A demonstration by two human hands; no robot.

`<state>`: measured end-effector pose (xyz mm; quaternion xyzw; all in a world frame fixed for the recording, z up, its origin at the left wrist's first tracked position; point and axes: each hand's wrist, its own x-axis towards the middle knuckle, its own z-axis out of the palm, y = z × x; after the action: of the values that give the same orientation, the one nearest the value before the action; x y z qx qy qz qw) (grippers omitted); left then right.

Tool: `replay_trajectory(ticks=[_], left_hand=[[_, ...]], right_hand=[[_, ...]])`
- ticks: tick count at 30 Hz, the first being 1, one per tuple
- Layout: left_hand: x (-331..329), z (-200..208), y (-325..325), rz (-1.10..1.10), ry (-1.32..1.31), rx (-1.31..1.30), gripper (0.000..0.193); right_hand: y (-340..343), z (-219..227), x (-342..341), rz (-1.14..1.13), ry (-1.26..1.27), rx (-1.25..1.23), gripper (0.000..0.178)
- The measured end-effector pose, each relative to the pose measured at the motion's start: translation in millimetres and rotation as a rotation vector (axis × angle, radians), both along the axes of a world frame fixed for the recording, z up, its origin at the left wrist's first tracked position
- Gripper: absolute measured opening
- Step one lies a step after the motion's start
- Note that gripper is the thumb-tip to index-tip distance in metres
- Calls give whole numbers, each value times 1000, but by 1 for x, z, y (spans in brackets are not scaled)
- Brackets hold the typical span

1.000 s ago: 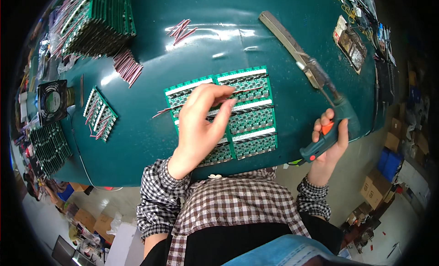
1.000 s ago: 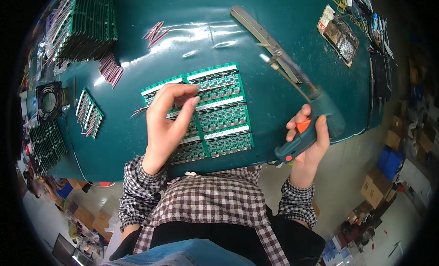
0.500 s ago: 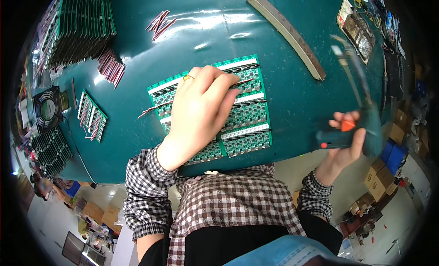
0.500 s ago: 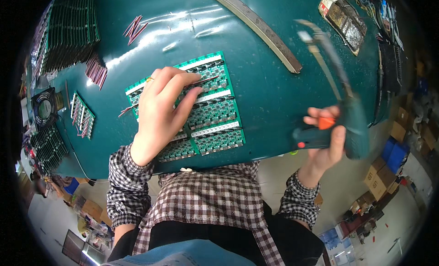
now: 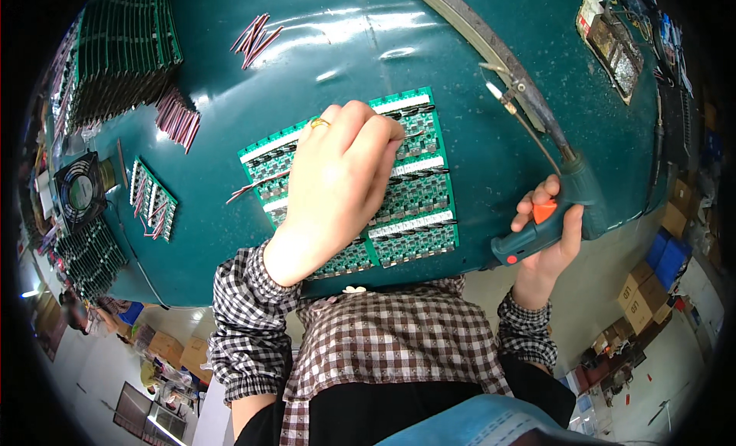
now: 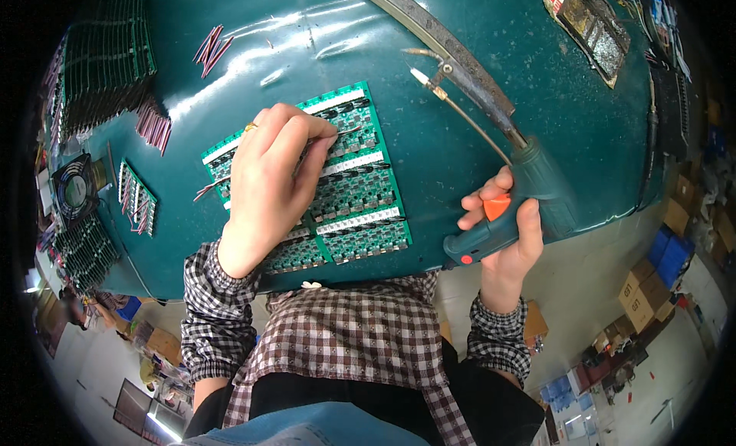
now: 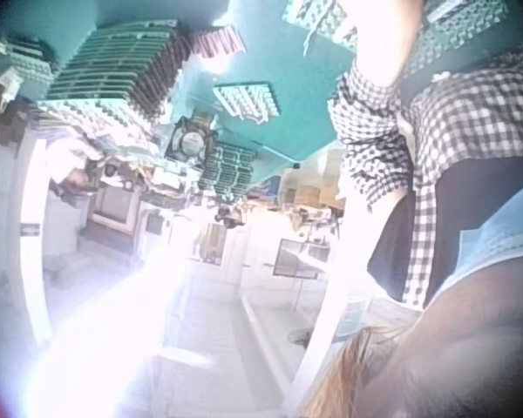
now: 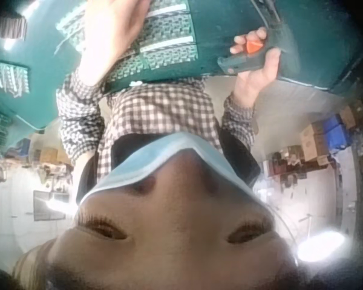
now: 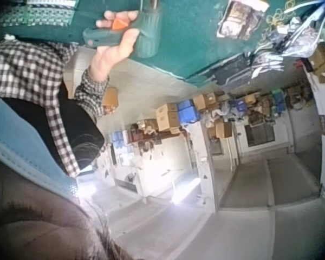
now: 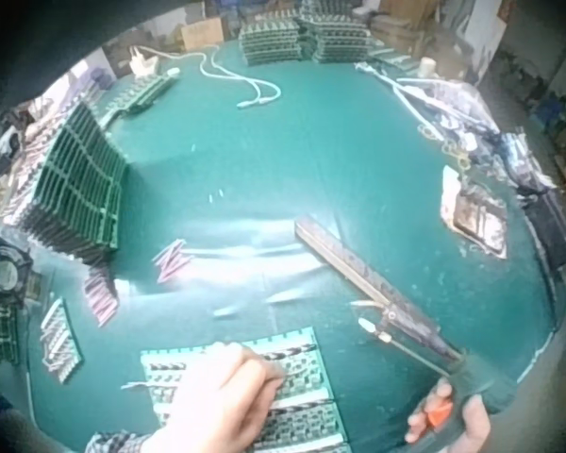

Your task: The person adjusts their oversleeves, then positions wires onto circuit boards and solders them using a soldering iron.

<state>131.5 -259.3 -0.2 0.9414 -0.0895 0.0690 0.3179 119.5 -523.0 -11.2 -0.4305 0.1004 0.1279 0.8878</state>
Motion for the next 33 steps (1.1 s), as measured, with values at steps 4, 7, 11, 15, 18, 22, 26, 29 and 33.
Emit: replay_trajectory(ticks=[4, 7, 11, 15, 18, 22, 26, 29, 33], left_hand=[[0, -3, -7, 19, -21, -12, 13], [3, -6, -8, 13, -8, 4, 13], [4, -7, -7, 7, 26, -61, 13], [3, -7, -6, 0, 58, -87, 13], [4, -5, -4, -10, 74, -89, 13], [6, -1, -3, -22, 69, -101, 12], [4, 0, -4, 0, 68, -98, 12], [2, 3, -8, 21, 66, -49, 12], [3, 5, -14, 76, 102, -33, 13]], right_hand=[[-9, 2, -6, 41, 51, -31, 44], [8, 3, -8, 14, 117, 8, 44], [30, -6, -6, 62, 73, 119, 45], [45, -1, -9, 84, 66, 66, 44], [47, 1, -12, 92, 83, 38, 44], [44, -3, -15, 97, 85, 34, 45], [27, -1, -6, 111, 102, 101, 45], [11, 5, -5, 89, 57, -21, 46], [-6, 10, -7, 110, 46, -167, 44]])
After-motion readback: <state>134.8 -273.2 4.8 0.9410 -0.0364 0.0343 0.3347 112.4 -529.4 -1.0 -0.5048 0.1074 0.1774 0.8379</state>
